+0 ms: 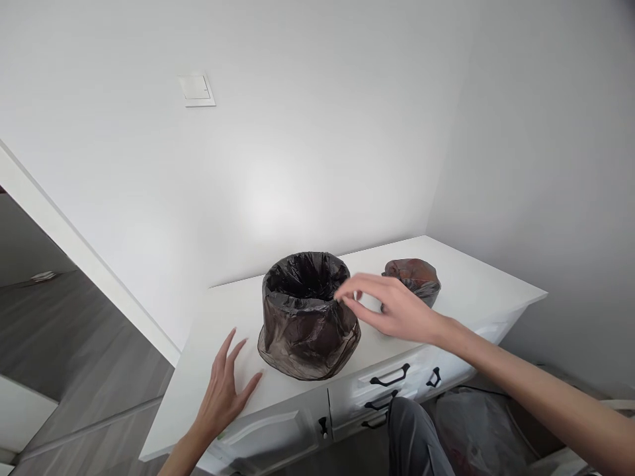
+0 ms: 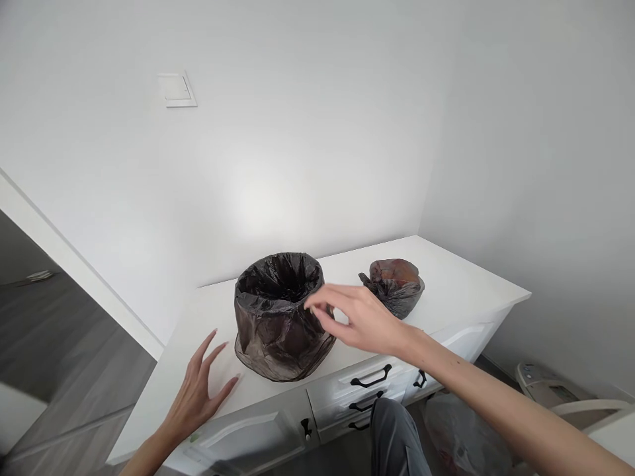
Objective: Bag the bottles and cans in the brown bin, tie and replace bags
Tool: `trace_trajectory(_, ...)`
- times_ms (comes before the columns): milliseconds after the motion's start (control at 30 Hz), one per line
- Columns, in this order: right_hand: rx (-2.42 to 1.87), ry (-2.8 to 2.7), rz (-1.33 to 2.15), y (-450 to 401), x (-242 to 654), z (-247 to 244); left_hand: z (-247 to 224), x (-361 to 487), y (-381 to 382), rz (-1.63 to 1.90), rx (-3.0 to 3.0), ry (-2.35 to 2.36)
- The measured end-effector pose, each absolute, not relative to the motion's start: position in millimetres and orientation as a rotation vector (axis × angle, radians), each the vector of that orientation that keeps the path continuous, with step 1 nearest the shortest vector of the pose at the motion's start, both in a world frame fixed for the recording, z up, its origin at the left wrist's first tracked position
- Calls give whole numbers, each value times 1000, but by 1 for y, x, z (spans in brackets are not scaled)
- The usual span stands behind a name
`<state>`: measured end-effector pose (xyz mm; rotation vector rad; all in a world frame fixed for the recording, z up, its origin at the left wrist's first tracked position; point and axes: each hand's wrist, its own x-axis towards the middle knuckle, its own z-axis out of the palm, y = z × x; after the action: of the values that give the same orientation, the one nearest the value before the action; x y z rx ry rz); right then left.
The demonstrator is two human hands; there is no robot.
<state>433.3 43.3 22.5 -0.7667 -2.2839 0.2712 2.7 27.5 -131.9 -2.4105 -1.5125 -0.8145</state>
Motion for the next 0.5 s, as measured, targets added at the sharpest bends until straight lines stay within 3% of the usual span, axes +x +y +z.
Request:
trace_trajectory(233, -659, -2802, 612, 149, 352, 65, -153, -7, 45, -964, -2207, -2060)
trace_trajectory(367, -1036, -3058, 868, 171, 302, 57, -162, -15, 47, -936, -2255, -2032)
trace_trajectory(500, -1212, -2947, 875, 157, 299, 63, -169, -16, 47, -888, -2289, -1984)
